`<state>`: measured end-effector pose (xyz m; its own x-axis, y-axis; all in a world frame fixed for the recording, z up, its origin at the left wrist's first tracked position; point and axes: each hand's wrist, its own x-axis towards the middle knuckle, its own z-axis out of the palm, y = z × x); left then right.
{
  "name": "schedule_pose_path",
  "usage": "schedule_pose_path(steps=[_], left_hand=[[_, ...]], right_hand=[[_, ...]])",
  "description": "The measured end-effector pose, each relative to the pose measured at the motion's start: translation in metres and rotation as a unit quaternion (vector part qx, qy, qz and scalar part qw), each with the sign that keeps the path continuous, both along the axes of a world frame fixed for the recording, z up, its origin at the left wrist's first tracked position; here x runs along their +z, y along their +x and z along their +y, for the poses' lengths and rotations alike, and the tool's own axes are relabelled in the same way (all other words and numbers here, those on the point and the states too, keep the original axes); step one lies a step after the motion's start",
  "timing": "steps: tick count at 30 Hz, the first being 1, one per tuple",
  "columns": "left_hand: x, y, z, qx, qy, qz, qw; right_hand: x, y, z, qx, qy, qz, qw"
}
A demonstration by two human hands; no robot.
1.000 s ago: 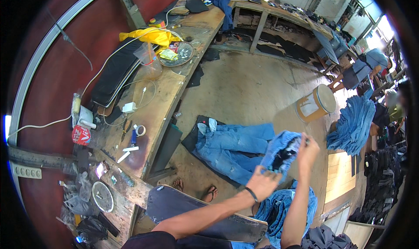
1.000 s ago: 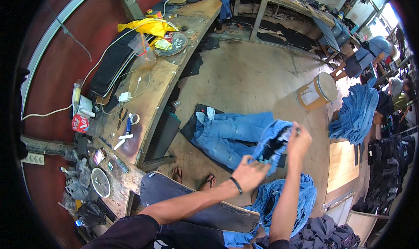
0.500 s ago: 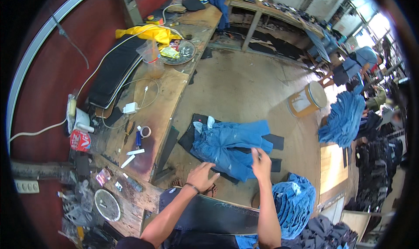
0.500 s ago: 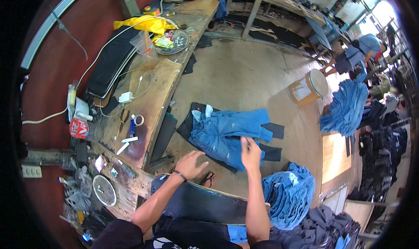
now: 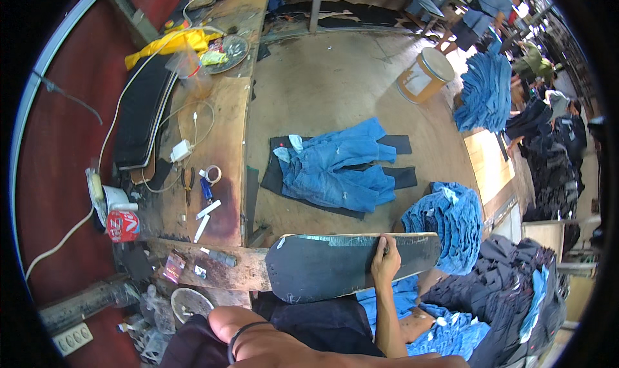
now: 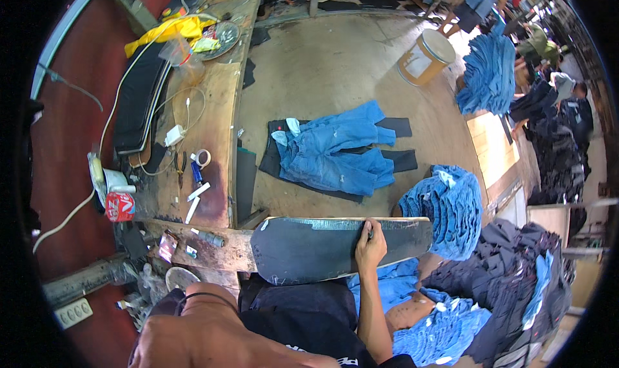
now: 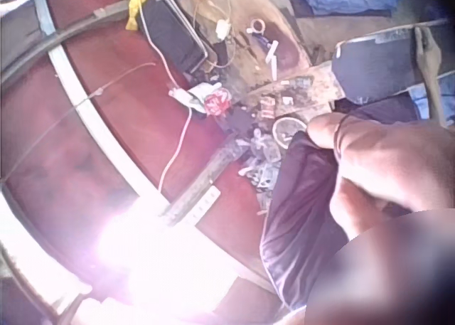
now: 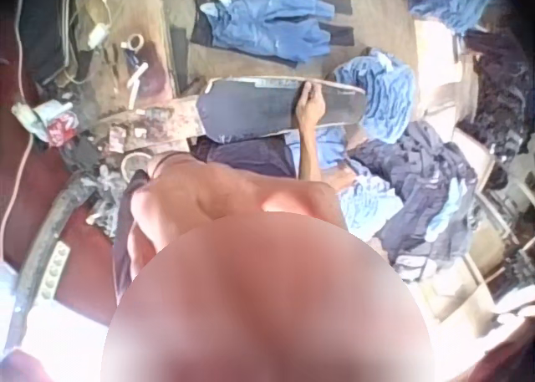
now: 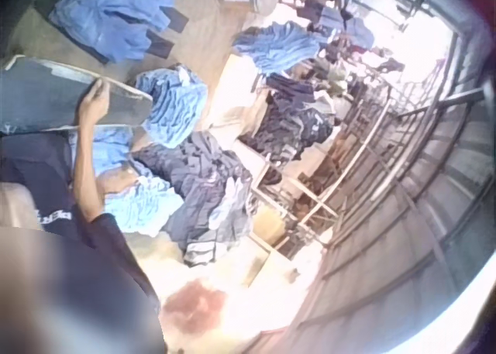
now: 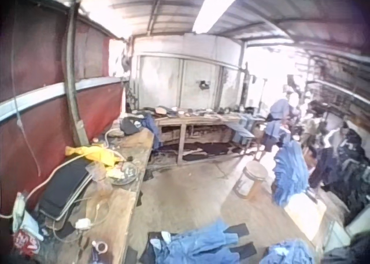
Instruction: The person distresses a pair of light-blue jeans by repeatedly scraping and cutting the fabric with a small handheld tool. They work on one leg at a time, creating worn areas and frayed edges, then place the finished jeans aside and pick up another pair to continue the process.
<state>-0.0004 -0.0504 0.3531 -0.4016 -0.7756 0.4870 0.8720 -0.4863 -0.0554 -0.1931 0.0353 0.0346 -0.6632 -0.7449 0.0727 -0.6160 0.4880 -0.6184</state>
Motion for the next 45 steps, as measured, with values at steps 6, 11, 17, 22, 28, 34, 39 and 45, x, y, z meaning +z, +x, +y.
schedule_pose_path(steps=[6, 11, 17, 22, 28, 34, 39, 45], left_hand=[[0.014, -0.022, 0.023, -0.054, -0.01, 0.028, 0.998], [0.018, -0.045, 0.042, -0.071, -0.011, 0.021, 0.997], [0.019, -0.079, 0.057, -0.082, -0.012, 0.01, 0.996], [0.015, -0.113, 0.063, -0.075, -0.014, -0.004, 0.997], [0.005, -0.147, 0.066, -0.08, -0.037, -0.072, 0.994], [-0.121, -0.112, 0.032, 0.085, -0.29, -0.667, 0.681], [-0.268, -0.035, 0.022, 0.277, -0.26, -0.916, 0.124], [-0.323, -0.002, 0.034, 0.311, -0.323, -0.891, 0.064]], right_hand=[[-0.012, -0.002, -0.002, -0.032, -0.03, 0.074, 0.996], [-0.015, -0.009, 0.003, -0.017, -0.049, 0.028, 0.998], [-0.011, -0.016, 0.01, 0.003, -0.045, -0.031, 0.998], [-0.011, -0.027, 0.012, 0.05, -0.062, -0.063, 0.995], [-0.01, -0.049, 0.02, 0.126, -0.087, -0.15, 0.977], [-0.011, -0.058, 0.027, 0.155, -0.095, -0.14, 0.973], [-0.016, -0.06, 0.025, 0.156, -0.154, -0.157, 0.963], [-0.021, -0.061, 0.027, 0.144, -0.09, -0.209, 0.963]])
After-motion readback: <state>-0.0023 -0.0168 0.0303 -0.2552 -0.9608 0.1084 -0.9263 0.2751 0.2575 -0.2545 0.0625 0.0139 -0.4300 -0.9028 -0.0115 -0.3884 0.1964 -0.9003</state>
